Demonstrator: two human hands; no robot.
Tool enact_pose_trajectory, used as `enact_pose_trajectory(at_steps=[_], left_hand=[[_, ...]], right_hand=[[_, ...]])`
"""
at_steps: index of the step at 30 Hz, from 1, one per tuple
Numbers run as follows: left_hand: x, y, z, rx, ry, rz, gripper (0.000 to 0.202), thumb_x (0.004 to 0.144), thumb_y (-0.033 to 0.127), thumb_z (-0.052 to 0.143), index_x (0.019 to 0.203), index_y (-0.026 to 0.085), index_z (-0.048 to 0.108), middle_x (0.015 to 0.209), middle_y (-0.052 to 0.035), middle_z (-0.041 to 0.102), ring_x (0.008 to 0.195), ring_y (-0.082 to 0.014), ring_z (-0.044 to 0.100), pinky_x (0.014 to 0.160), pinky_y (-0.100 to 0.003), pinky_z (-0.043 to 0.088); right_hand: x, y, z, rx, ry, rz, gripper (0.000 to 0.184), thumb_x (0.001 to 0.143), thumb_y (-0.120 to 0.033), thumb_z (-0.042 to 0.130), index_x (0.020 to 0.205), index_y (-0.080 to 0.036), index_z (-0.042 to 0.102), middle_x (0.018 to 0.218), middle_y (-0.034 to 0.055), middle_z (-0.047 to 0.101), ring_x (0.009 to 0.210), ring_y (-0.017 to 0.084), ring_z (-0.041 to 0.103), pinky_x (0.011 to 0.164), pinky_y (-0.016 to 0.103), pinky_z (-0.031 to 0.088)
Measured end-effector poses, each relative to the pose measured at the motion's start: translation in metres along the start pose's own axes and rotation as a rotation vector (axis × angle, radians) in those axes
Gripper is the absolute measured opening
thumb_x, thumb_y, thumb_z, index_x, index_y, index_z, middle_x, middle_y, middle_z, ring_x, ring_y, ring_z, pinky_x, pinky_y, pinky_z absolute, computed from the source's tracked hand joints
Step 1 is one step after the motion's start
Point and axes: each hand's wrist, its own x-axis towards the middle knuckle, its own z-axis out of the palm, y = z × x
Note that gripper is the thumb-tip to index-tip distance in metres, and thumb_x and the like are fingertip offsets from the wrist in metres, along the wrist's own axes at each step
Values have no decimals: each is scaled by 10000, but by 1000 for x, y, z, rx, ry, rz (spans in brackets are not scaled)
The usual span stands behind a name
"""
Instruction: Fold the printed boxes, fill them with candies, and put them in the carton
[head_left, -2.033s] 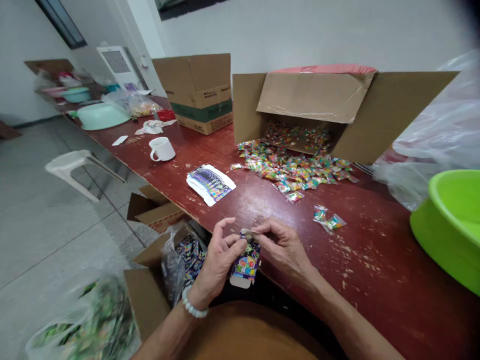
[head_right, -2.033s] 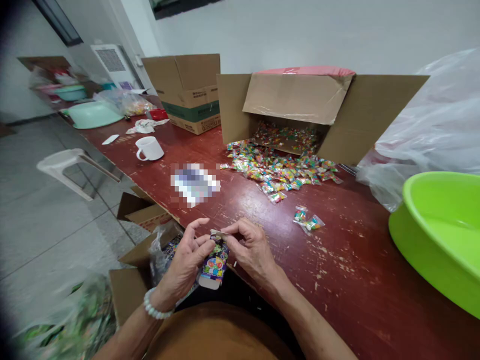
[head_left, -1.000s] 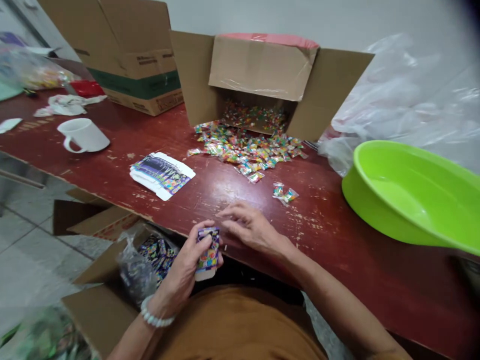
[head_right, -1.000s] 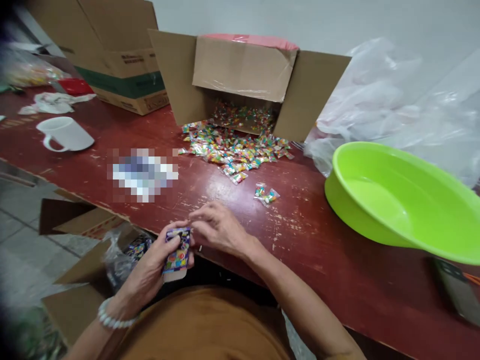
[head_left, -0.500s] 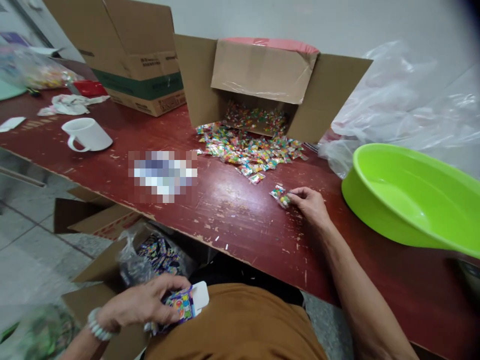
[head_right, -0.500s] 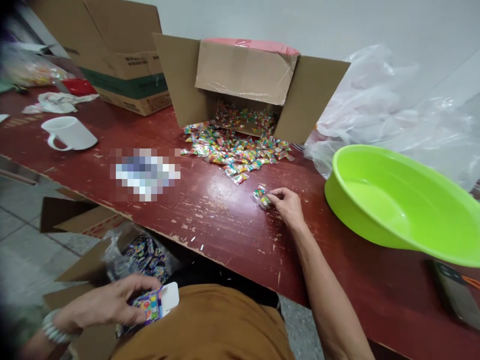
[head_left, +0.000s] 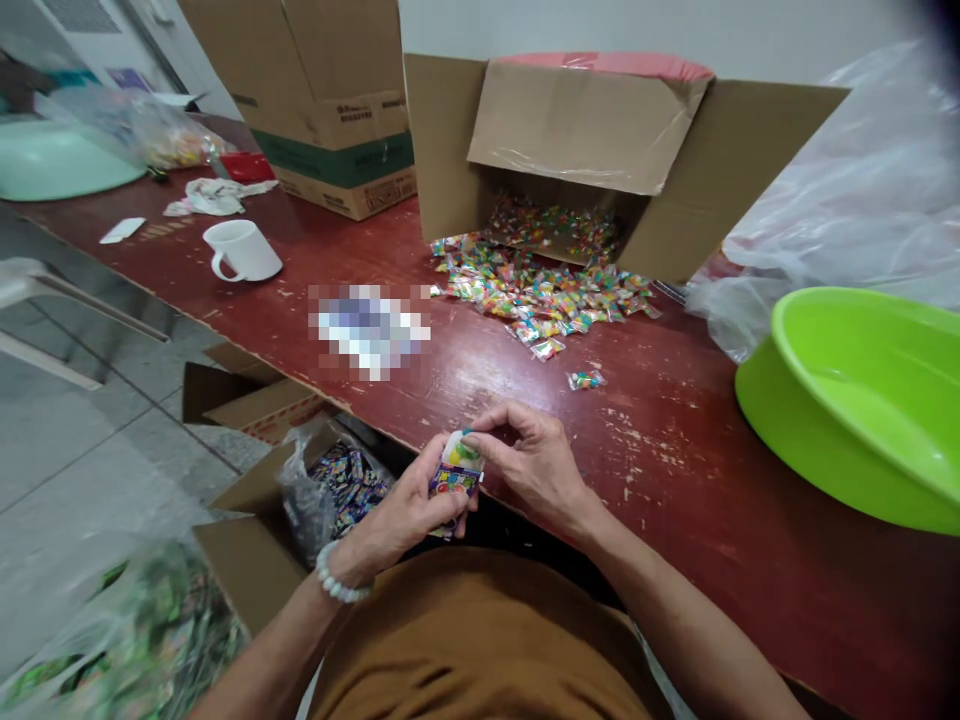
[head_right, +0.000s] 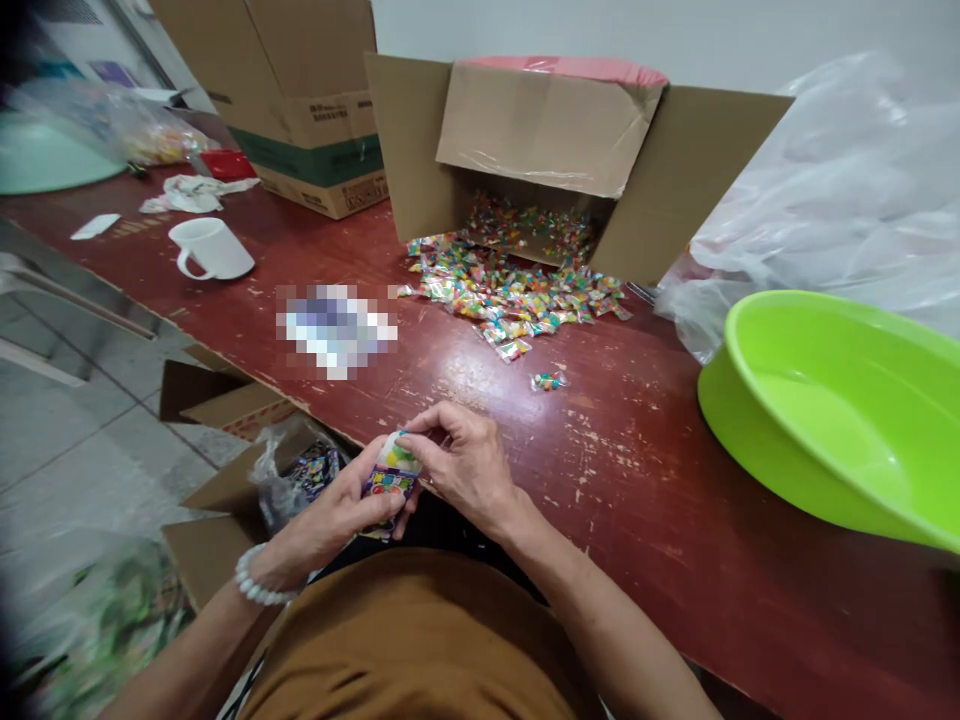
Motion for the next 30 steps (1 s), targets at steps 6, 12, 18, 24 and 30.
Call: enact_pose_trajectory(at_steps=[6, 12, 18, 24, 30], left_hand=[[6, -3, 7, -283, 90, 9, 383, 874, 450, 632, 1150, 190, 575, 815, -39, 686, 627, -164, 627, 583, -276, 520], [13, 2, 14, -394, 188, 4, 464, 845, 577, 633, 999, 140, 662, 676, -53, 698, 532, -178, 639, 498, -271, 517], [18, 1, 15, -374, 232, 44, 351, 852, 496, 687, 990, 178, 632, 665, -4, 673, 489, -135, 607, 441, -215, 473], [19, 5, 10, -614, 152, -107, 503, 944, 628, 468, 1168, 196, 596, 710, -27, 682, 491, -171, 643, 438, -275, 531], [21, -4, 13, -530, 195, -46, 735, 896, 723, 456, 1314, 144, 636, 671, -62, 703, 434, -138, 584, 423, -231, 459]], right_hand=[[-4, 1, -7, 225, -83, 87, 196, 910, -411, 654, 893, -234, 735, 989, 41, 646, 813, 155, 628, 708, 291, 542], [-8, 11, 4, 684, -237, 406, 467, 763, -430, 810, 1136, -253, 592, 869, -6, 647, 569, 117, 573, 524, 278, 555], [-6, 12, 7, 432, -131, 191, 270, 789, -474, 772, 857, -227, 687, 911, 28, 671, 622, 132, 609, 521, 268, 552], [-6, 6, -4, 39, -194, -48, 186, 898, -366, 665, 807, -221, 738, 840, 55, 729, 748, 179, 687, 732, 334, 576], [0, 1, 8, 458, -278, 306, 262, 834, -443, 726, 834, -182, 705, 901, 52, 747, 554, 131, 637, 452, 258, 552]])
